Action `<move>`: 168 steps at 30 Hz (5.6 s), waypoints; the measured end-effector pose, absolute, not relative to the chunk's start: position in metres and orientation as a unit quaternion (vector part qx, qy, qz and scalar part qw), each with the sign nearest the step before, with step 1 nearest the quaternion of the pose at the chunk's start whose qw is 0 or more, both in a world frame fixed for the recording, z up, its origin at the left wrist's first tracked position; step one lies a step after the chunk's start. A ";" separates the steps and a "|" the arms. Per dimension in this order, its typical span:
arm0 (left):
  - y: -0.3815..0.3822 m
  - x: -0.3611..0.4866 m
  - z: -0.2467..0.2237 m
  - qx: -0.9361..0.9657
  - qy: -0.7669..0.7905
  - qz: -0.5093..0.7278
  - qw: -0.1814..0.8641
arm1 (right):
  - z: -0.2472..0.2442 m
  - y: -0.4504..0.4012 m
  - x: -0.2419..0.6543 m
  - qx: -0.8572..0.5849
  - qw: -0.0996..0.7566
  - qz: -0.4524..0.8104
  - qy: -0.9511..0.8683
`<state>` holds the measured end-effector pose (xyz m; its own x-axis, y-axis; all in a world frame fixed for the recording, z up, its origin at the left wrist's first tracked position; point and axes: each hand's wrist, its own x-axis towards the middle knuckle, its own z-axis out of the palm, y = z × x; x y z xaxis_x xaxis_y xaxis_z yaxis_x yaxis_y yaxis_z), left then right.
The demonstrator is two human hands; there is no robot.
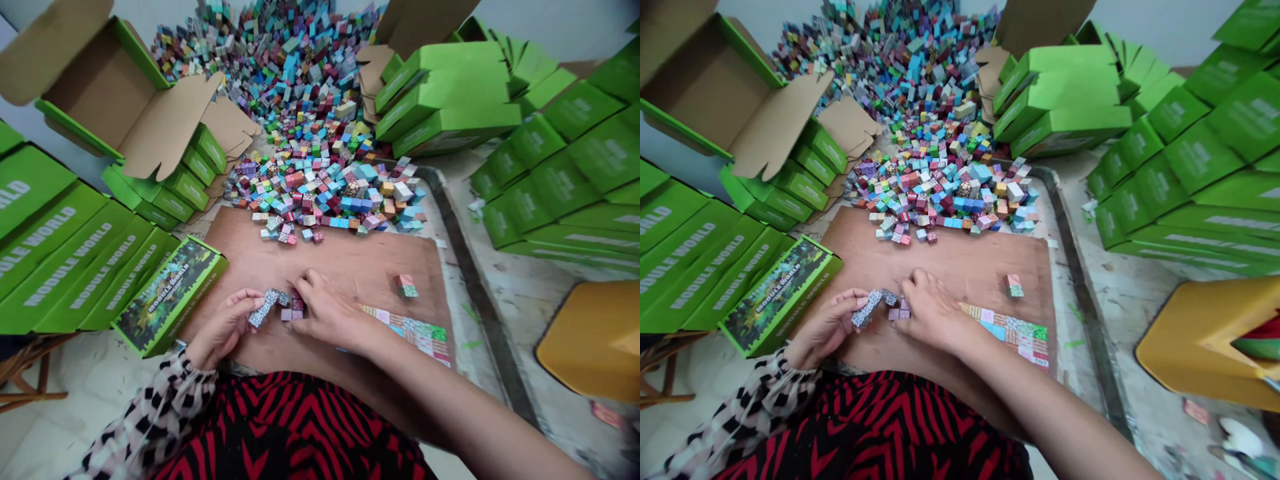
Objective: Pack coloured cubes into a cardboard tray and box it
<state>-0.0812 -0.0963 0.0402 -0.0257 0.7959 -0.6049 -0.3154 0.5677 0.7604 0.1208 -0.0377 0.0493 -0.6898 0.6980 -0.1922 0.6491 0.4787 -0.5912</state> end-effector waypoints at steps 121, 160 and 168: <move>-0.074 -0.097 0.021 0.735 0.585 0.169 0.299 | 0.044 0.052 0.139 -0.511 0.041 0.255 -0.820; -0.074 -0.097 0.025 0.733 0.585 0.173 0.302 | 0.043 0.025 0.138 -0.422 0.041 0.315 -0.849; -0.073 -0.098 0.022 0.733 0.584 0.172 0.304 | 0.027 0.030 0.113 -0.422 0.076 0.351 -0.833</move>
